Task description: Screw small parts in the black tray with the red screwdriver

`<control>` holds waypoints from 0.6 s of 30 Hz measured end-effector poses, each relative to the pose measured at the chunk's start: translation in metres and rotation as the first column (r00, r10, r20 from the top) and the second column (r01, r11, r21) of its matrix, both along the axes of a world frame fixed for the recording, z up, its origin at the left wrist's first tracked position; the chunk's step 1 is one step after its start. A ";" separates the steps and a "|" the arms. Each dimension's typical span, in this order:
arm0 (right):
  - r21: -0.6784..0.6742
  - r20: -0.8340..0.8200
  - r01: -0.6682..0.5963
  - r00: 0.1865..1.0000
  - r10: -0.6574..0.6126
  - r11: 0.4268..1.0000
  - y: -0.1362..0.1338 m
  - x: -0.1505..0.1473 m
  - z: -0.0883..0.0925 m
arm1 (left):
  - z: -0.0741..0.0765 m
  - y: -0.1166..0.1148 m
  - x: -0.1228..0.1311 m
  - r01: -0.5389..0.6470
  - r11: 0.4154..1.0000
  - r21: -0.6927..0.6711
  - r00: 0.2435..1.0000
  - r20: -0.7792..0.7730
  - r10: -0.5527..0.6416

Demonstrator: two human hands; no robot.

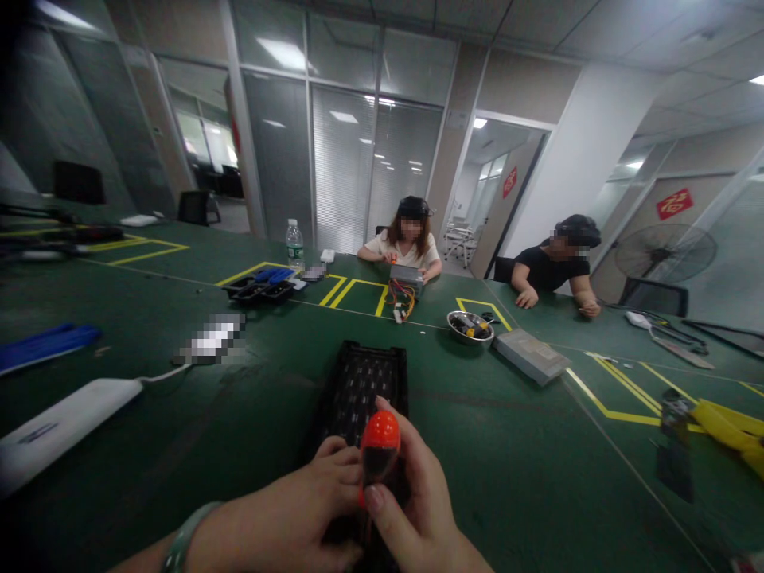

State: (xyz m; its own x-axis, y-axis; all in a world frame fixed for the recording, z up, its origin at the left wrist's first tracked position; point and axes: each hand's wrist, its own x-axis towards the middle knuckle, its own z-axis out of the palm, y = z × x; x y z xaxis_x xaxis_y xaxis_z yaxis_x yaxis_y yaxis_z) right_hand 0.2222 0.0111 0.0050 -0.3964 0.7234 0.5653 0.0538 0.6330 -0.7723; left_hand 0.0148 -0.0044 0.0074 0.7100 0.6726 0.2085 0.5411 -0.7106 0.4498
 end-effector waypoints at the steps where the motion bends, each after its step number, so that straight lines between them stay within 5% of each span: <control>1: -0.021 0.001 -0.010 1.000 0.010 1.000 0.000 0.000 0.000 | 0.000 0.000 0.000 0.003 1.000 -0.014 1.000 0.005 -0.003; 11: -0.011 -0.072 0.026 0.997 -0.027 1.000 0.000 -0.010 0.005 | -0.005 0.001 -0.001 0.014 0.997 -0.072 0.999 0.034 -0.012; 18: 0.047 -0.076 -0.081 0.994 0.084 0.996 0.000 -0.005 0.006 | -0.004 0.000 -0.001 -0.009 0.997 -0.080 0.999 0.030 0.012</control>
State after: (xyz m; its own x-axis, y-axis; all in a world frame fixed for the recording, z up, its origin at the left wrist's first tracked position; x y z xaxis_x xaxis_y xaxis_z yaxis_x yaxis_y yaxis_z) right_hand 0.2167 0.0113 0.0110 -0.4072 0.6641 0.6270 -0.0591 0.6659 -0.7437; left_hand 0.0142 -0.0040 0.0034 0.6969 0.6954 0.1751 0.5337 -0.6661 0.5210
